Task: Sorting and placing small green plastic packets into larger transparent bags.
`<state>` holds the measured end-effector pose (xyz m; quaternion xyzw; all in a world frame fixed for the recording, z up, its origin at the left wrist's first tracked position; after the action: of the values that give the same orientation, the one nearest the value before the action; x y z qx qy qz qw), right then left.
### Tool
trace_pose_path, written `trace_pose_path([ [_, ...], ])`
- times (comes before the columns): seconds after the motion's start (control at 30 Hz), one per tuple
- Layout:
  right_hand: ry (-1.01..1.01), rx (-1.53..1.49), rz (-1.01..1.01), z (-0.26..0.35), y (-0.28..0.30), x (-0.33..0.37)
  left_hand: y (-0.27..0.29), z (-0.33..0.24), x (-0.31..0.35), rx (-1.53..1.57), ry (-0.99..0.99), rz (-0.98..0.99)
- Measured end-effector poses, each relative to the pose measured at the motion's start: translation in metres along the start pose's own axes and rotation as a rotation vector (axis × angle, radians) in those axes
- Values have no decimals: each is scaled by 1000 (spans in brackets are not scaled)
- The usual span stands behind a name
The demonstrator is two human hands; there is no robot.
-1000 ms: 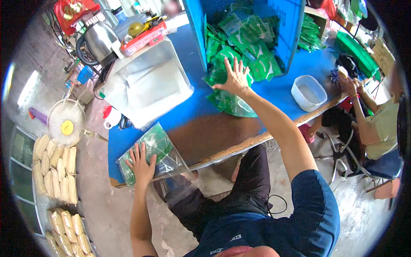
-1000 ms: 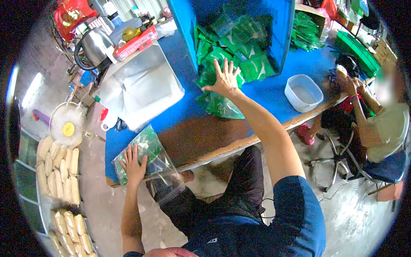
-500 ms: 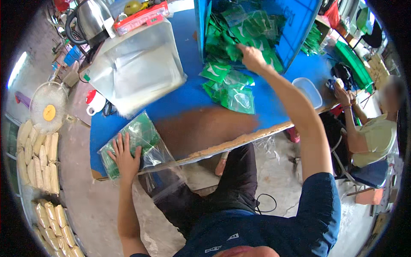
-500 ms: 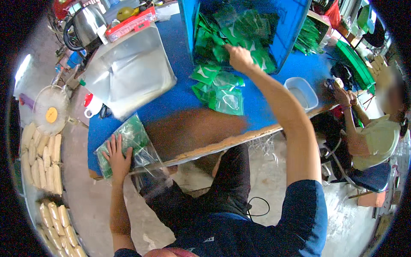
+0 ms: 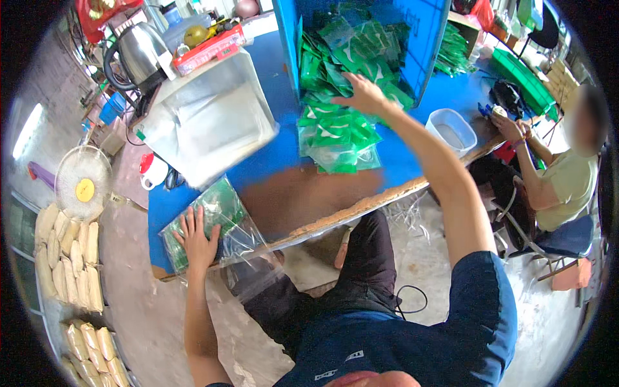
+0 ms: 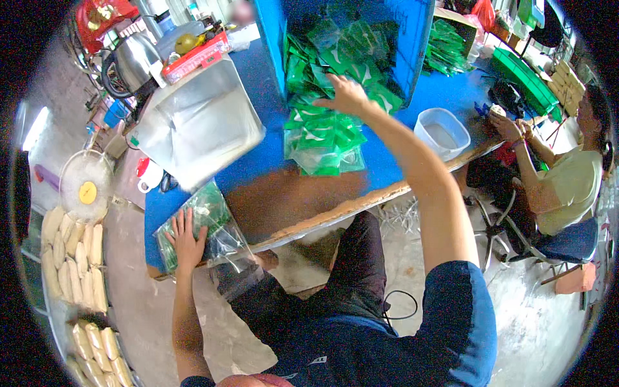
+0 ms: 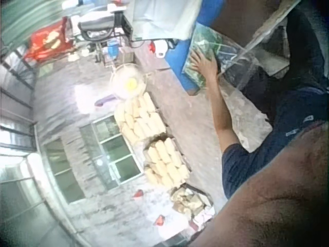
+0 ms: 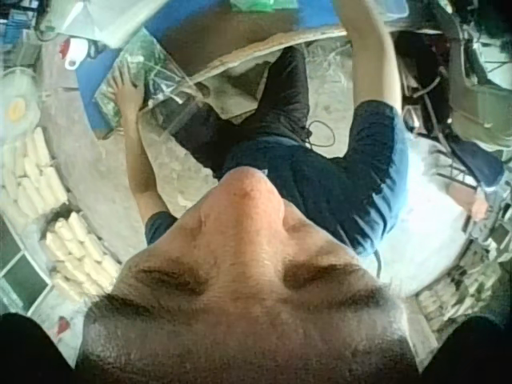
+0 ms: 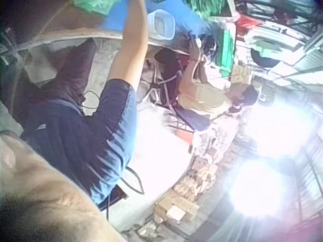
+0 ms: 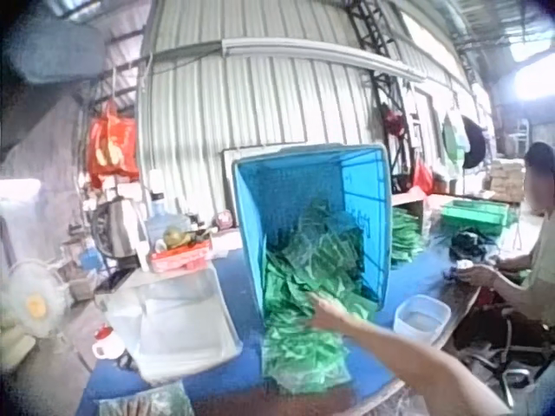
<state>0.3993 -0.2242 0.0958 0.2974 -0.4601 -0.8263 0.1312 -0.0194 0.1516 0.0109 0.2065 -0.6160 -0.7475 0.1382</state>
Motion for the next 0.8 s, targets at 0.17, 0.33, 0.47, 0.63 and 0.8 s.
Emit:
trace_pose_path([
  [0.17,-10,33,182,43,-102,111,-8,21,-5,31,-5,-14],
  [0.33,126,2,97,102,-92,138,29,38,-32,28,-81,40],
  [0.47,225,1,-144,124,-54,152,82,-43,24,579,-74,-390],
  [0.63,486,-32,39,145,-90,173,4,-167,132,1439,146,428],
  [0.8,-183,-1043,-100,160,-70,220,-2,-216,142,2209,311,554],
])
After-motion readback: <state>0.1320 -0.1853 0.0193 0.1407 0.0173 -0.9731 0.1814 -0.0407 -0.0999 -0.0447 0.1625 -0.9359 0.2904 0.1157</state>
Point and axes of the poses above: each hand's wrist, its own x-axis away from the middle knuckle, its own y-axis out of the back of the hand, z = x × y, the point moved 5 cm from there along -x, towards the middle knuckle, and after that the axes turned 9 degrees about -x, right-handed, at the moved point
